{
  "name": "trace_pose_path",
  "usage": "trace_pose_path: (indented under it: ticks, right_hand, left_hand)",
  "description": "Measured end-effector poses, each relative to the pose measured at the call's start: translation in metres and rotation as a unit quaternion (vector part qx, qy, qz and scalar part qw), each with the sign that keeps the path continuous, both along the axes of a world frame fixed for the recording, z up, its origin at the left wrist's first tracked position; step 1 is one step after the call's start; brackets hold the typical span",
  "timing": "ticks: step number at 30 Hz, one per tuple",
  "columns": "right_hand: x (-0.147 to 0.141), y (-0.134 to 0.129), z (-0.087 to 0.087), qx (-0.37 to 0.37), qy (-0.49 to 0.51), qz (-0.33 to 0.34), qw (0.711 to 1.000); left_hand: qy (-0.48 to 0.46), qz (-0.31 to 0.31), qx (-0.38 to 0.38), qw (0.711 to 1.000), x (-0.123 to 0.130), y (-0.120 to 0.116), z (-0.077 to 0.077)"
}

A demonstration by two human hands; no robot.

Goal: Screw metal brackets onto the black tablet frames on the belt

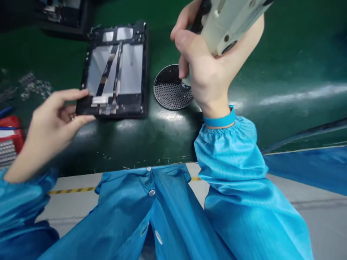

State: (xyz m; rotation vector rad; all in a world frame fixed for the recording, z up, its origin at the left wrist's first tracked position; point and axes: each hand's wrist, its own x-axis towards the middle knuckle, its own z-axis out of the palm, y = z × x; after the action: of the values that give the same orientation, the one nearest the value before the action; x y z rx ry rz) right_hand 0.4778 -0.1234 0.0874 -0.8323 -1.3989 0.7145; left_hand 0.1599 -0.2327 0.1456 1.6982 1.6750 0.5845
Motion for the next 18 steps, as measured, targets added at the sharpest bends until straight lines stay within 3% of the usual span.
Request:
trace_pose_path:
  ticks: [4, 8, 10, 14, 18]
  right_hand:
    - [0.000, 0.002, -0.005, 0.003, -0.066, -0.036, 0.997]
    - [0.001, 0.003, -0.011, 0.023, -0.123, -0.054, 0.991]
    - [0.002, 0.004, -0.014, 0.045, -0.100, -0.023, 0.994]
    - [0.004, 0.007, -0.014, 0.058, -0.031, 0.039, 0.997]
    - [0.009, 0.007, -0.012, 0.004, 0.019, 0.052, 0.998]
  left_hand:
    - [0.037, 0.021, -0.004, 0.999, 0.003, -0.057, -0.024]
    - [0.062, -0.012, -0.087, 0.994, -0.001, -0.073, -0.028]
    - [0.068, -0.013, -0.082, 0.994, -0.013, -0.065, -0.023]
    - [0.142, 0.027, 0.002, 0.989, -0.053, -0.028, -0.014]
    - [0.287, 0.026, -0.029, 0.957, -0.085, 0.012, -0.013]
